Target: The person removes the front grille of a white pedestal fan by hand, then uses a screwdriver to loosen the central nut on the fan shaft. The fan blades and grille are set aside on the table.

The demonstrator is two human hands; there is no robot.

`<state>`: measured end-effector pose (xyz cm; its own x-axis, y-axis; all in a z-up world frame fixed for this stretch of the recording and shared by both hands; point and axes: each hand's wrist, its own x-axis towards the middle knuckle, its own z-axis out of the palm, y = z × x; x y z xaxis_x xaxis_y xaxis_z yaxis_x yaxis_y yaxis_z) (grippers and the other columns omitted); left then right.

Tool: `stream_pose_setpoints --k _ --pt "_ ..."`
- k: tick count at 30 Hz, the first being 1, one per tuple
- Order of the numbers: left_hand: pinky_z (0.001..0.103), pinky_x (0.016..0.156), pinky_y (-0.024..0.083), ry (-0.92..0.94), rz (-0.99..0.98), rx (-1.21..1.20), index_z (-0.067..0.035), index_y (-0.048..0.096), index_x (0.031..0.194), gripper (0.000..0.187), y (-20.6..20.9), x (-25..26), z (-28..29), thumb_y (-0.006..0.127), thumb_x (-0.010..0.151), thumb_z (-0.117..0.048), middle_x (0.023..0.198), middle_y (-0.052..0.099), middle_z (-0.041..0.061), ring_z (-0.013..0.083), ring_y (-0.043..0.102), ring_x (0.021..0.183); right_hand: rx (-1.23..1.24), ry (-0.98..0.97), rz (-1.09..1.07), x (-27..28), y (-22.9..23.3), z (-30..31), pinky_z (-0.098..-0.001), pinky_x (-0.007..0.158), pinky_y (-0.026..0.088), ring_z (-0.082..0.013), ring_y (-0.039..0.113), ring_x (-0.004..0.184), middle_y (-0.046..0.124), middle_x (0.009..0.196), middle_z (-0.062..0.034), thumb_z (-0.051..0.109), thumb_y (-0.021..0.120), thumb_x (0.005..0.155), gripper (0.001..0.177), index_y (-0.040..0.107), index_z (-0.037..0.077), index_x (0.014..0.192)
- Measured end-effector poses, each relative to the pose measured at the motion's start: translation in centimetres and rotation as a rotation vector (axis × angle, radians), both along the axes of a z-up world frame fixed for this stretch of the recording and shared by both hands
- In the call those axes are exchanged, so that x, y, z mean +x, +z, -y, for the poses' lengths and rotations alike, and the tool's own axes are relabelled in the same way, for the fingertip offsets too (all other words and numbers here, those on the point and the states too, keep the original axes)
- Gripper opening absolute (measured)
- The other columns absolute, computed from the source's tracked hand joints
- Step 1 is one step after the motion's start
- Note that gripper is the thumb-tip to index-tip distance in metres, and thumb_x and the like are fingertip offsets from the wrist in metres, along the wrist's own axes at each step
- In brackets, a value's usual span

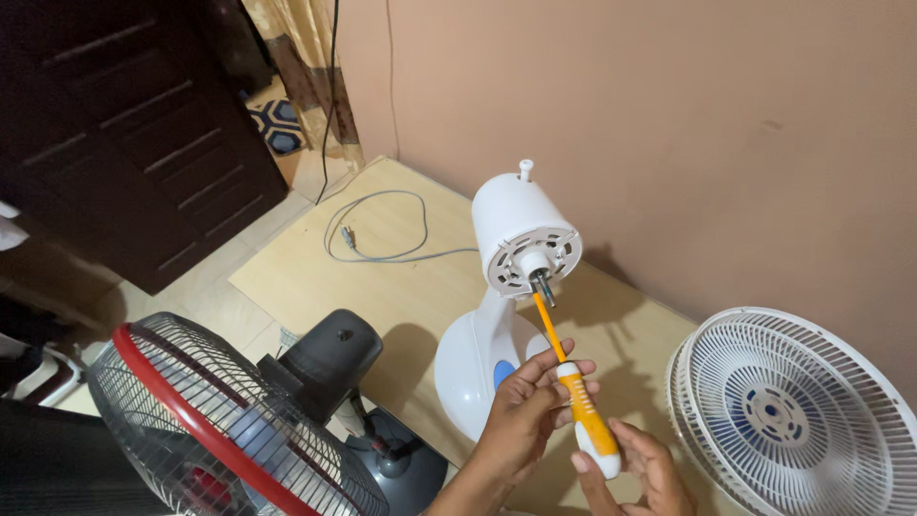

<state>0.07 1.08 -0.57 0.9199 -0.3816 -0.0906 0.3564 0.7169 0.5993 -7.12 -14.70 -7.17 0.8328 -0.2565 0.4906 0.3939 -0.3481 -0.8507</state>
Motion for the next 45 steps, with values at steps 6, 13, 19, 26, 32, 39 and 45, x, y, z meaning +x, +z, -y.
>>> stream_pose_setpoints --k 6,13,19,26,32,39,45 --pt "0.024 0.071 0.053 0.063 0.022 0.154 -0.005 0.056 0.147 0.061 -0.9 -0.1 0.4 0.076 0.090 -0.015 0.110 0.065 0.003 0.0097 0.066 0.092 -0.308 -0.065 0.176 0.2 2.0 0.5 -0.0289 0.076 0.062 -0.0203 0.073 0.089 0.064 0.110 -0.0169 0.005 0.087 0.065 0.063 0.057 0.001 0.120" --pt "0.023 0.072 0.053 0.059 0.010 0.121 -0.002 0.058 0.144 0.055 -1.8 -0.2 0.8 0.075 0.091 -0.007 0.103 0.071 0.003 0.0088 0.064 0.088 -0.255 0.047 0.238 0.6 1.7 0.9 -0.0352 0.090 0.061 -0.0233 0.069 0.105 0.057 0.118 -0.0205 0.006 0.083 0.072 0.062 0.052 -0.002 0.125" --pt "0.026 0.083 0.057 0.036 -0.002 0.031 -0.005 0.053 0.146 0.055 -1.0 -0.1 0.8 0.063 0.091 -0.004 0.127 0.071 0.009 0.0131 0.069 0.100 0.186 0.243 -0.197 0.2 -0.9 2.5 -0.0423 0.095 0.058 -0.0280 0.072 0.114 0.072 0.121 -0.0266 0.001 0.076 0.080 0.062 0.046 -0.005 0.134" --pt "0.031 0.091 0.059 0.072 0.022 0.089 -0.003 0.045 0.148 0.059 -0.5 0.3 0.8 0.066 0.093 -0.007 0.132 0.067 0.012 0.0195 0.071 0.110 -0.002 0.037 -0.045 -0.2 -1.8 1.1 -0.0371 0.093 0.058 -0.0248 0.074 0.107 0.073 0.113 -0.0219 0.001 0.083 0.072 0.064 0.051 -0.004 0.128" --pt "0.029 0.079 0.057 0.312 0.103 0.164 -0.010 0.037 0.154 0.075 -0.1 2.3 1.1 0.070 0.088 -0.002 0.124 0.060 0.010 0.0136 0.066 0.095 -0.057 0.094 0.136 0.9 -0.2 0.4 -0.0327 0.091 0.060 -0.0242 0.072 0.106 0.062 0.118 -0.0193 -0.004 0.081 0.073 0.059 0.054 -0.003 0.125" --pt "0.028 0.073 0.061 0.401 0.214 0.279 -0.010 0.034 0.158 0.079 0.3 4.7 1.2 0.069 0.088 0.004 0.120 0.060 0.011 0.0097 0.064 0.084 0.055 0.166 0.078 1.1 0.0 0.3 -0.0330 0.091 0.059 -0.0231 0.066 0.117 0.057 0.133 -0.0222 -0.009 0.073 0.079 0.052 0.051 -0.003 0.126" --pt "0.027 0.071 0.059 0.459 0.310 0.306 -0.003 0.041 0.154 0.072 0.0 5.5 1.2 0.069 0.090 0.008 0.116 0.062 0.011 0.0089 0.062 0.076 0.415 0.314 -0.336 1.5 -1.5 1.4 -0.0341 0.085 0.055 -0.0188 0.066 0.105 0.064 0.129 -0.0208 0.001 0.069 0.084 0.062 0.043 -0.001 0.140"
